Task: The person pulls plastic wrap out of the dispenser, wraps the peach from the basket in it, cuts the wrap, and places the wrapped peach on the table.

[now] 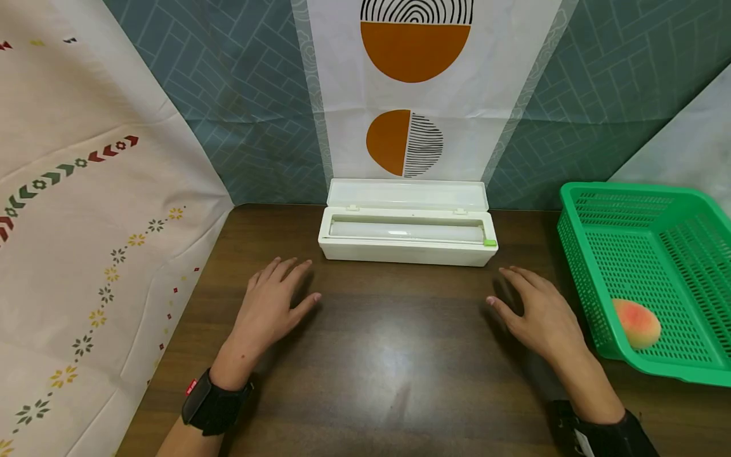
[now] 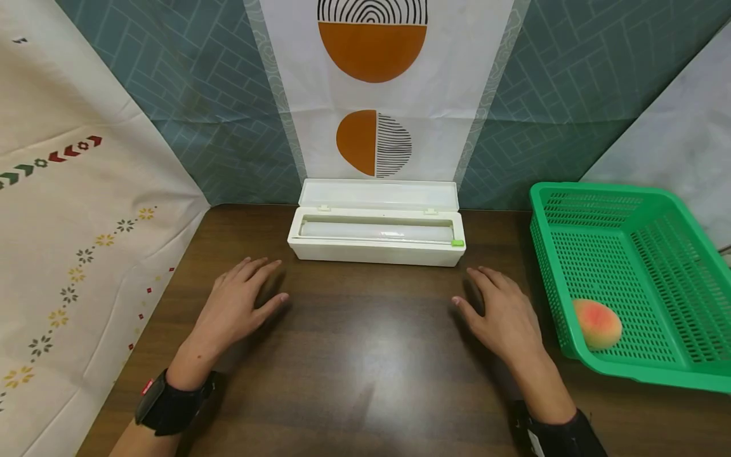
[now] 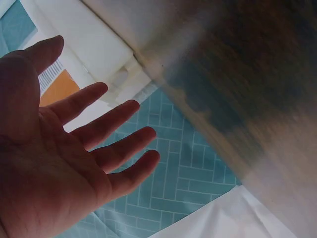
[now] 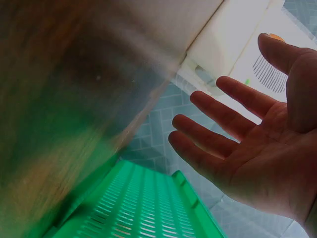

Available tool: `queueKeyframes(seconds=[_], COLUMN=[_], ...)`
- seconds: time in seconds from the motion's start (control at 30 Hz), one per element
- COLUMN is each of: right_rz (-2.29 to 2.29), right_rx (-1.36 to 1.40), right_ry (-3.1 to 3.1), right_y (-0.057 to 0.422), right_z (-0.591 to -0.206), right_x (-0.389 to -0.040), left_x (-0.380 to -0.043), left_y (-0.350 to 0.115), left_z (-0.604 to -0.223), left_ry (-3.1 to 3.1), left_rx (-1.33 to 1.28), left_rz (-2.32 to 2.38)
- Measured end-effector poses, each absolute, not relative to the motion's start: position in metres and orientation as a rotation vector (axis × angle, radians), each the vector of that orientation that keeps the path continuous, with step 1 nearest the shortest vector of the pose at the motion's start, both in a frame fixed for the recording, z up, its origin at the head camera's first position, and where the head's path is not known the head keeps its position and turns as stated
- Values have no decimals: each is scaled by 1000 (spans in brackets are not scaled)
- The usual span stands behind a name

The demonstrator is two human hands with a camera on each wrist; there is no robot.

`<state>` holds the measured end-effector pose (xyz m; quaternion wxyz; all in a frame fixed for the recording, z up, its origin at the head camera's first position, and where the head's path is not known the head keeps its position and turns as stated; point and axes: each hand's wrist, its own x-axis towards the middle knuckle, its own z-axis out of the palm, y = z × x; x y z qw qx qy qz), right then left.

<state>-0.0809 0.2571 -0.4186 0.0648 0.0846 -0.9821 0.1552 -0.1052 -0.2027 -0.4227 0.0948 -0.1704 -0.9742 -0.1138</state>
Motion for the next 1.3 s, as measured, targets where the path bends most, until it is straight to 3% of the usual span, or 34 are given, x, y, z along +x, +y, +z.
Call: queueKeyframes(seconds=[0.73,1.3], right_rz=[491,577], right_rx=[245,208], right_ry=[-2878,-2685], right_y=[256,242], right_z=[-408,-397], right_x=[-86,-110], left_x=[-120,-145], left_y=[-190,-174], left_z=[-410,-402], left_ry=[-2739,-2616], left_rx=[-538,-525], left_rz=[-440,-546])
